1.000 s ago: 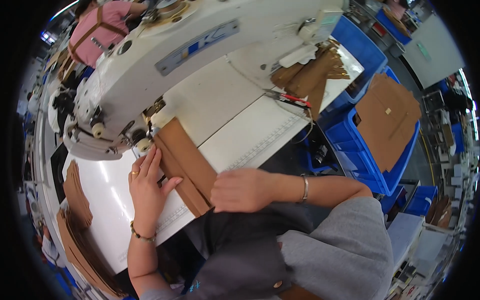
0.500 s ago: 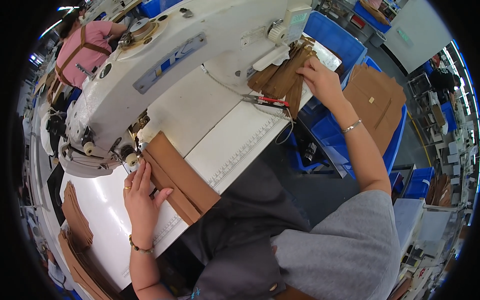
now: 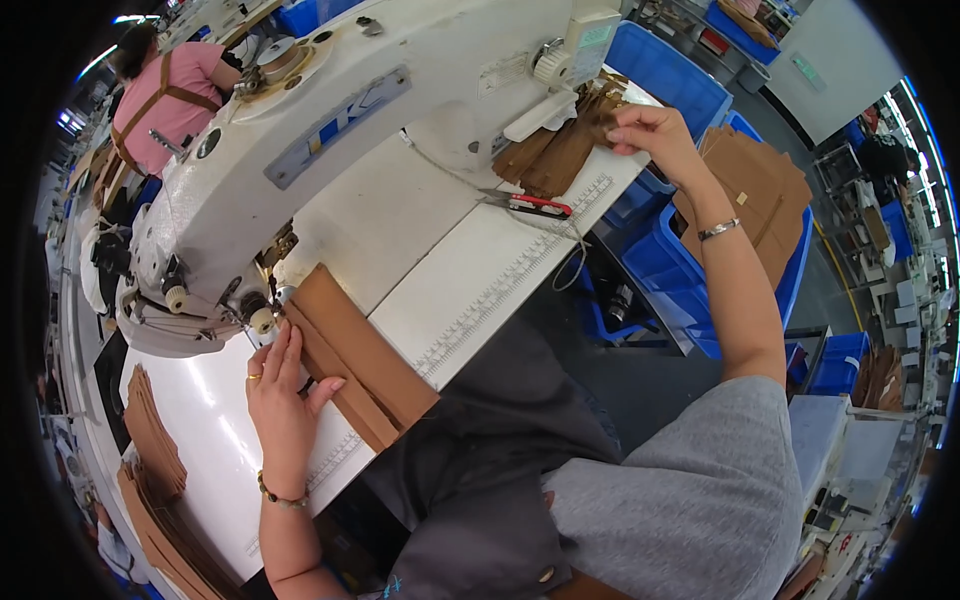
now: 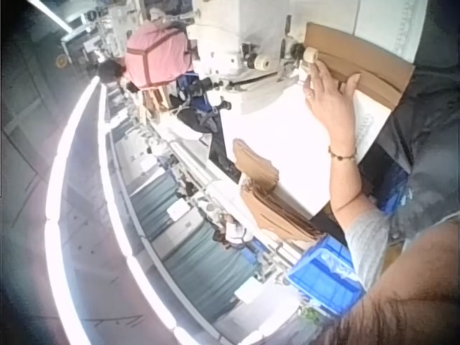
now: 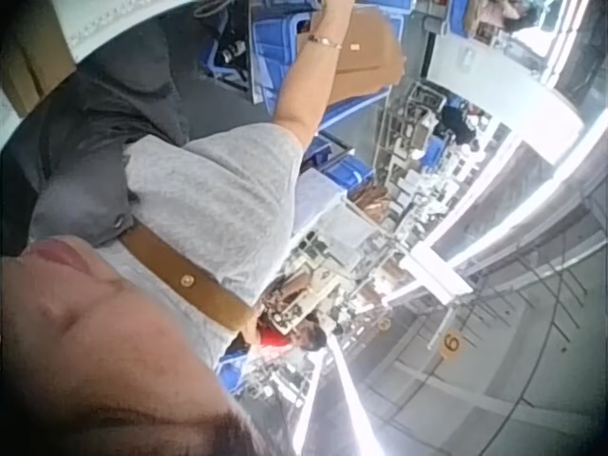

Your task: The recorder is sewing zippers onto leather components using an industrial sewing machine.

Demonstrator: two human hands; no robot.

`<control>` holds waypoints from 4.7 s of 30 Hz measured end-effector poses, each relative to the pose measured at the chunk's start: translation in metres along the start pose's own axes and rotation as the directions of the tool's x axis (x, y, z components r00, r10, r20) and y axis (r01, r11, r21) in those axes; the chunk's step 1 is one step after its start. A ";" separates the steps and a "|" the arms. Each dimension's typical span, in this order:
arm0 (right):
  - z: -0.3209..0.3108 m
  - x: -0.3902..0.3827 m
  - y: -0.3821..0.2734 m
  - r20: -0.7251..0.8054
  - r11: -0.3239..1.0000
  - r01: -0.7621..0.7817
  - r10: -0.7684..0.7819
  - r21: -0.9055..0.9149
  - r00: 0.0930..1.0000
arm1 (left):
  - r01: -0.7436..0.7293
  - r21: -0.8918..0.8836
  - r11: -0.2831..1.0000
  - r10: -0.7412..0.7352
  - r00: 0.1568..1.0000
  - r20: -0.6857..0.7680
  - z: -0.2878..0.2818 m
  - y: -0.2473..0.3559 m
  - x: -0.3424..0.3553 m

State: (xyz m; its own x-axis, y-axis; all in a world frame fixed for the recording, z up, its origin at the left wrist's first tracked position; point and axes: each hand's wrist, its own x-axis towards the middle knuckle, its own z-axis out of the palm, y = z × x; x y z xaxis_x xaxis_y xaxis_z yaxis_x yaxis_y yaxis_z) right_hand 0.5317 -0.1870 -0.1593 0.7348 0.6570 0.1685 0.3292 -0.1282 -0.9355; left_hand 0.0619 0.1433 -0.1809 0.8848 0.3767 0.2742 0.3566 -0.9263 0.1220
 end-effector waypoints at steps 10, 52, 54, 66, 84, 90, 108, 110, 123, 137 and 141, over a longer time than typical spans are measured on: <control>-0.001 0.032 -0.020 0.211 0.985 -0.042 0.077 -0.165 0.974 | 0.003 0.010 1.000 -0.003 1.000 0.031 -0.002 0.001 0.001; 0.039 -0.004 -0.001 0.362 0.128 0.402 -0.253 -0.907 0.897 | 0.008 0.017 1.000 -0.008 1.000 0.013 0.001 0.001 0.000; 0.038 -0.001 0.004 0.382 0.133 0.440 -0.320 -0.888 0.867 | 0.002 0.019 1.000 -0.002 1.000 0.000 0.001 0.001 0.000; 0.004 0.019 0.012 0.337 0.056 0.374 -0.324 -0.926 0.884 | 0.010 0.017 1.000 -0.010 1.000 0.002 0.000 0.000 0.000; 0.193 -0.052 -0.113 0.622 0.168 0.964 -0.738 -0.206 0.262 | 0.030 0.037 0.999 -0.028 0.998 -0.049 0.001 -0.003 -0.006; 0.294 -0.040 -0.116 0.484 0.162 0.976 -0.872 0.146 0.072 | 0.057 0.001 0.998 -0.057 0.997 -0.055 0.002 -0.004 -0.008; 0.349 -0.038 -0.077 0.682 0.276 0.961 -0.696 -0.030 0.222 | 0.092 -0.179 0.980 -0.100 0.994 -0.037 -0.005 -0.002 -0.008; 0.348 -0.040 -0.079 0.718 0.339 0.938 -0.635 -0.070 0.283 | 0.061 -0.142 0.988 -0.067 0.997 -0.039 -0.004 -0.002 -0.009; 0.350 -0.036 -0.078 0.698 0.378 0.925 -0.649 -0.049 0.303 | 0.070 -0.075 0.995 -0.069 0.997 0.016 -0.006 0.001 -0.011; 0.348 -0.036 -0.083 0.726 0.468 0.877 -0.566 -0.107 0.390 | 0.087 -0.103 0.991 -0.085 0.996 0.022 -0.007 0.001 -0.011; 0.347 -0.037 -0.082 0.746 0.448 0.887 -0.552 -0.112 0.373 | 0.086 -0.109 0.990 -0.084 0.996 0.020 -0.006 0.001 -0.011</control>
State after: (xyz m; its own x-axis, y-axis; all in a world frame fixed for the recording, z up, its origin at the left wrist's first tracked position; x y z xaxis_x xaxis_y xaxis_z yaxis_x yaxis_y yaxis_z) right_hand 0.2719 0.0567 -0.1967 -0.3497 0.8701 0.3473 0.8658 0.4418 -0.2351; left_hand 0.0506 0.1382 -0.1779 0.8574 0.4531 0.2441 0.3964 -0.8839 0.2483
